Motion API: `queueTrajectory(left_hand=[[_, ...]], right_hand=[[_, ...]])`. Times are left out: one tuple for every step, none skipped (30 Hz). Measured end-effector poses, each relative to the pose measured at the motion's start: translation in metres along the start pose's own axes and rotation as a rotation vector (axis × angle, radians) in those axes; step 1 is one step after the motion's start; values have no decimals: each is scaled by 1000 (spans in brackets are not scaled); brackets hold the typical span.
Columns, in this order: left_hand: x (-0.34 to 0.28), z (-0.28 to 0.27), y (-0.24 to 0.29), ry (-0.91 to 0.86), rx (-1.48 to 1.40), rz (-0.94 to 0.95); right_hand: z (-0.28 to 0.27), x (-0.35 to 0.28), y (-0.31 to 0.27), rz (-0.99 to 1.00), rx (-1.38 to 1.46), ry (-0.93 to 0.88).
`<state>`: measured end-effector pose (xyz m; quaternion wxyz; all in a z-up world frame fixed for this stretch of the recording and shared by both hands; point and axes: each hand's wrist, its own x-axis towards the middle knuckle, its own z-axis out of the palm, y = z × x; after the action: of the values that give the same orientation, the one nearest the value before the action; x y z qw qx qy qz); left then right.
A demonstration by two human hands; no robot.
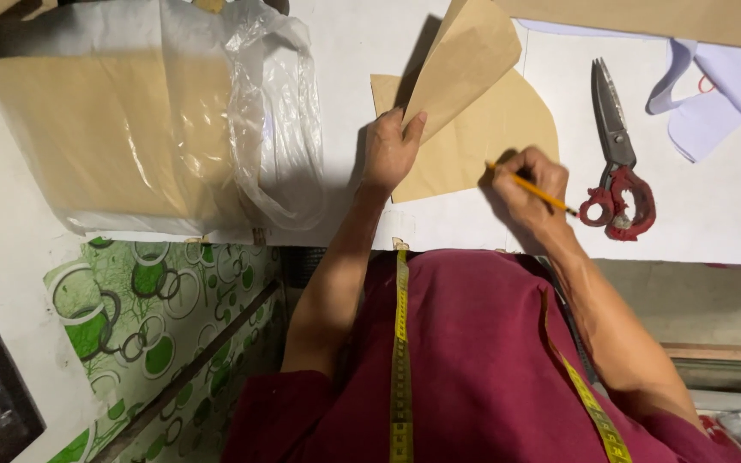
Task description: The person hands coins to another person, then moves to a table to cut a brown paper pattern using scissors. They mark the cut piece with a pencil and compare it to a larger reference sheet with handwritten measurements.
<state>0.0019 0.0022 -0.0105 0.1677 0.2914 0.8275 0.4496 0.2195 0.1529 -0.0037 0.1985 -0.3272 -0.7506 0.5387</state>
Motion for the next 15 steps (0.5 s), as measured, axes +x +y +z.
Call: queueTrajectory(left_hand=[[1,0,0,0,-8,-3],[-1,0,-1,-3,-15,-9],[1,0,-2,-3,-14,-8],[0,0,-2,-9,5,-13],[0,1,-3,-15,23,-17],[0,1,-3,-18,24,-20],[0,1,-3,-17,35,-15],[0,0,-3,-16,46,-9],[-3,1,-5,-20,47,-11],[-2,2,-7,-20,25,-22],[-1,3,-8,-20,3,-33],[-1,3,-7,-16,3,-30],[0,4,-6,-7,9,-26],[-1,4,-6,0,16,-22],[-1,4,-5,2,16,-21]], right_hand=[[-1,-2,2,10,11,-22],[-2,-7,5,24,22,-44],[-1,-2,6,24,22,-44],[0,1,9,4,22,-24],[1,4,11,-17,22,-5],[1,9,9,-13,22,-5],[2,14,6,-44,34,2],[3,18,2,-74,47,10],[2,12,5,-70,48,11],[0,10,8,-68,36,18],[-2,7,10,-65,24,25],[-5,4,13,-70,24,24],[-7,0,17,-38,18,7],[-10,-5,21,-3,13,-10],[-9,-3,17,-5,13,-10]])
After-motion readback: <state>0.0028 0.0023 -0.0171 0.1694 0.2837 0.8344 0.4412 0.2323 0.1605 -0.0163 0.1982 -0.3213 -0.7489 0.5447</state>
